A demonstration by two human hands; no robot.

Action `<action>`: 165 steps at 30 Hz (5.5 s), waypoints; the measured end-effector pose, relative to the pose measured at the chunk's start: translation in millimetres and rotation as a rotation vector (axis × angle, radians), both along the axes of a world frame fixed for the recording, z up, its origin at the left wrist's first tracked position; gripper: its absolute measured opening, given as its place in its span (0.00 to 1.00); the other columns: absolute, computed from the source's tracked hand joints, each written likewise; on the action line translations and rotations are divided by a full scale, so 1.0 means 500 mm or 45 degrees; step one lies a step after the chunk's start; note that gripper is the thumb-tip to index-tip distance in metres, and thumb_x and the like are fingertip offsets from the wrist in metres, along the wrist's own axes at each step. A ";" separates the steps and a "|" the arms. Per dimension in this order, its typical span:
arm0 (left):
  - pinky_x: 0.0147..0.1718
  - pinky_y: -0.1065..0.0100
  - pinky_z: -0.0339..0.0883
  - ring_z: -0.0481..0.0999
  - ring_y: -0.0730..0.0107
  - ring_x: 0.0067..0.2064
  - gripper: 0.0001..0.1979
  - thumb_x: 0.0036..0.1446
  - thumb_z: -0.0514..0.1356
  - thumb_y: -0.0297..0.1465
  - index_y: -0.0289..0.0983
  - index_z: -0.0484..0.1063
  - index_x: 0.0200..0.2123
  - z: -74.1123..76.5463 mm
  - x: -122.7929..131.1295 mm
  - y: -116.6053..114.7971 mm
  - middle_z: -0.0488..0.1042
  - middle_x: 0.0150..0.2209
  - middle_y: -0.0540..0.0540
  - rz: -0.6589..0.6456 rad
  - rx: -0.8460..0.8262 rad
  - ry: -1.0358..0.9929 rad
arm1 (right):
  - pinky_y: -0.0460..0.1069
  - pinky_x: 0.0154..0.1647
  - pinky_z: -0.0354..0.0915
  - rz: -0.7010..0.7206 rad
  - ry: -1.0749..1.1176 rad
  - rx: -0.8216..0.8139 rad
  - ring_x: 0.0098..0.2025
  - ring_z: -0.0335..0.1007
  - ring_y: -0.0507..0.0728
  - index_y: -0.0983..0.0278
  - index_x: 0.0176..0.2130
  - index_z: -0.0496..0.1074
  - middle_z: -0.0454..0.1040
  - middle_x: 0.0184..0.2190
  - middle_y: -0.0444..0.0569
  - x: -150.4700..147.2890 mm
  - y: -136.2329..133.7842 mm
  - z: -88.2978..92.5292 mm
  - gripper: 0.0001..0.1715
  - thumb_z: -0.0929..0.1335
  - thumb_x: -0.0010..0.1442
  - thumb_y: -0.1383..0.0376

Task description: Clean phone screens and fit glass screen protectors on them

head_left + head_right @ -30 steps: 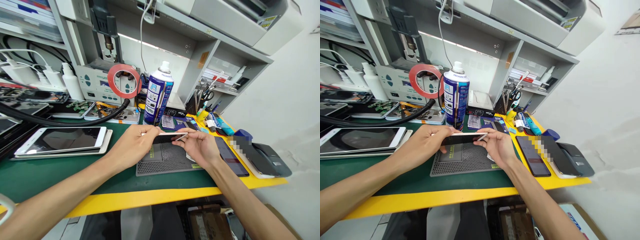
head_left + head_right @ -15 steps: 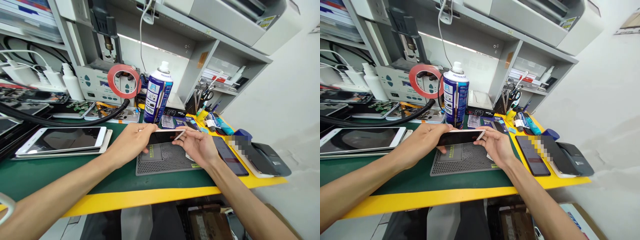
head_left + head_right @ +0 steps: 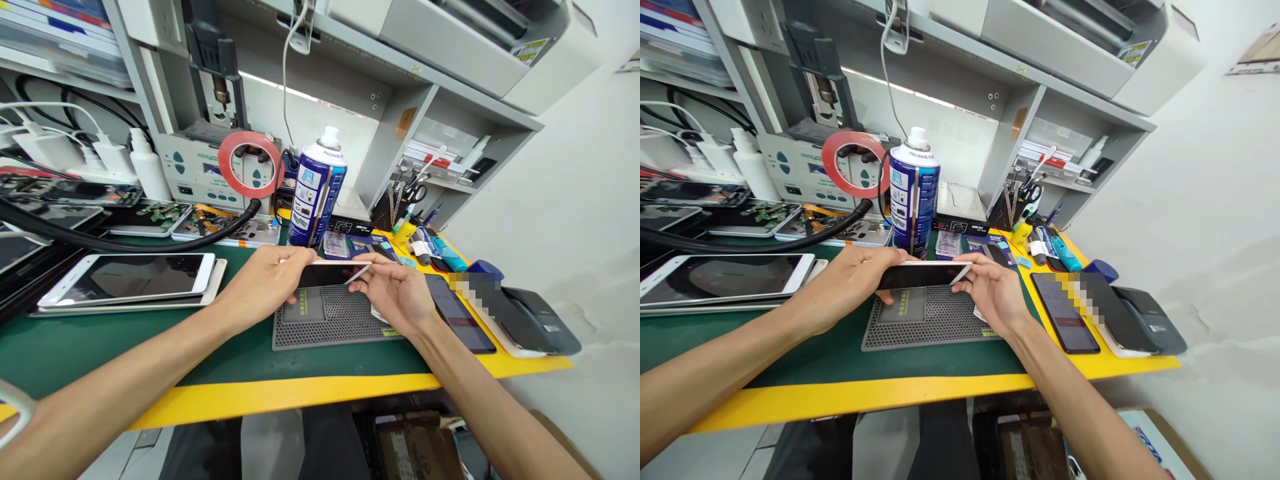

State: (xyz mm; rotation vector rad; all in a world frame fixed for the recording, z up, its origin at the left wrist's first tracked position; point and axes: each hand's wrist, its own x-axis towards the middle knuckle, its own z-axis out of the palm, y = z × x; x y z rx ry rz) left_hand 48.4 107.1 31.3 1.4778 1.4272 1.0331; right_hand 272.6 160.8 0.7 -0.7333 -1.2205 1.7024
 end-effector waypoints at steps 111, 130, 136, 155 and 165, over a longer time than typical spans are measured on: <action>0.31 0.69 0.71 0.78 0.57 0.39 0.23 0.62 0.49 0.44 0.43 0.82 0.41 -0.001 -0.008 0.001 0.81 0.38 0.50 -0.098 -0.023 0.128 | 0.56 0.37 0.69 -0.077 0.062 -0.053 0.35 0.69 0.60 0.68 0.31 0.81 0.73 0.35 0.54 -0.006 0.006 0.001 0.17 0.62 0.51 0.74; 0.29 0.70 0.71 0.77 0.60 0.37 0.23 0.63 0.50 0.45 0.40 0.82 0.38 -0.005 -0.012 0.004 0.80 0.37 0.47 -0.127 0.016 0.127 | 0.56 0.36 0.69 -0.082 0.058 -0.039 0.34 0.68 0.59 0.67 0.29 0.80 0.73 0.34 0.54 -0.008 0.005 0.004 0.16 0.63 0.48 0.74; 0.28 0.71 0.70 0.76 0.63 0.34 0.23 0.64 0.49 0.45 0.40 0.81 0.37 -0.005 -0.013 0.003 0.81 0.39 0.49 -0.130 0.021 0.140 | 0.56 0.36 0.69 -0.075 0.064 -0.042 0.35 0.67 0.60 0.66 0.29 0.80 0.73 0.34 0.53 -0.007 0.005 0.004 0.16 0.63 0.49 0.74; 0.30 0.68 0.73 0.77 0.59 0.39 0.23 0.64 0.50 0.47 0.42 0.82 0.38 -0.009 -0.015 0.006 0.80 0.40 0.48 -0.124 -0.004 0.124 | 0.55 0.36 0.69 -0.087 0.058 -0.054 0.34 0.68 0.60 0.68 0.29 0.81 0.73 0.34 0.54 -0.009 0.005 0.004 0.16 0.63 0.48 0.74; 0.28 0.65 0.74 0.76 0.60 0.31 0.21 0.57 0.53 0.45 0.39 0.81 0.30 -0.003 -0.009 0.007 0.75 0.26 0.48 -0.033 0.020 0.084 | 0.54 0.37 0.68 -0.100 0.061 -0.076 0.37 0.68 0.60 0.70 0.32 0.81 0.72 0.33 0.55 -0.008 0.001 0.006 0.15 0.64 0.52 0.73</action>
